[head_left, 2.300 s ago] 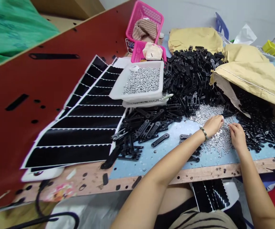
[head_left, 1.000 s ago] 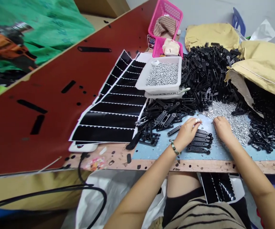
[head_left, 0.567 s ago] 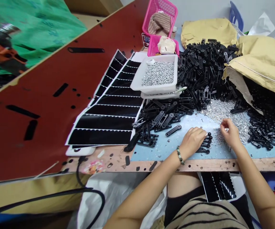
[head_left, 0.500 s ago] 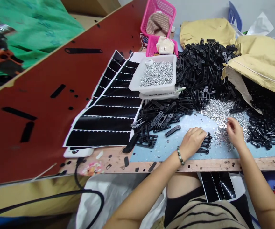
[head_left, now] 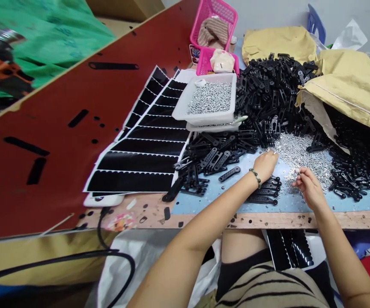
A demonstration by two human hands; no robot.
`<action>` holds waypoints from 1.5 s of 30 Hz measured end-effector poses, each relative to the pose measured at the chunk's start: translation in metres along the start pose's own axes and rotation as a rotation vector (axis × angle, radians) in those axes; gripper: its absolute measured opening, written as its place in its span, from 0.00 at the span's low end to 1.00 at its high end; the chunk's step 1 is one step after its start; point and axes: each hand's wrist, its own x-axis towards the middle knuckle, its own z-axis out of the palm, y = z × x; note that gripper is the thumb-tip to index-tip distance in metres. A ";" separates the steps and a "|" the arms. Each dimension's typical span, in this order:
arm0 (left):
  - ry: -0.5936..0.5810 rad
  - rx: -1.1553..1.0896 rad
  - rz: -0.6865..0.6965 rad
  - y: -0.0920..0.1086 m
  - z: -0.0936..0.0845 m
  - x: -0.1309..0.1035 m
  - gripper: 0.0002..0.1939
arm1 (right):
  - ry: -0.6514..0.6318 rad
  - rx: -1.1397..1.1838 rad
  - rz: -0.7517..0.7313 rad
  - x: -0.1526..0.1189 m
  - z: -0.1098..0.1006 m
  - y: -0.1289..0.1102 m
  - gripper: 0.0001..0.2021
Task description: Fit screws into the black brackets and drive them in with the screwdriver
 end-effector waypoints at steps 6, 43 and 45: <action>0.073 -0.123 0.038 -0.004 -0.027 -0.032 0.05 | -0.091 -0.124 -0.024 -0.009 0.019 0.008 0.09; 0.271 -0.159 0.062 0.014 -0.031 -0.109 0.09 | -0.165 -0.930 -0.513 -0.007 0.048 0.016 0.09; 0.164 -0.120 0.101 0.023 -0.031 -0.086 0.09 | -0.100 -0.843 -0.536 -0.018 0.038 0.012 0.14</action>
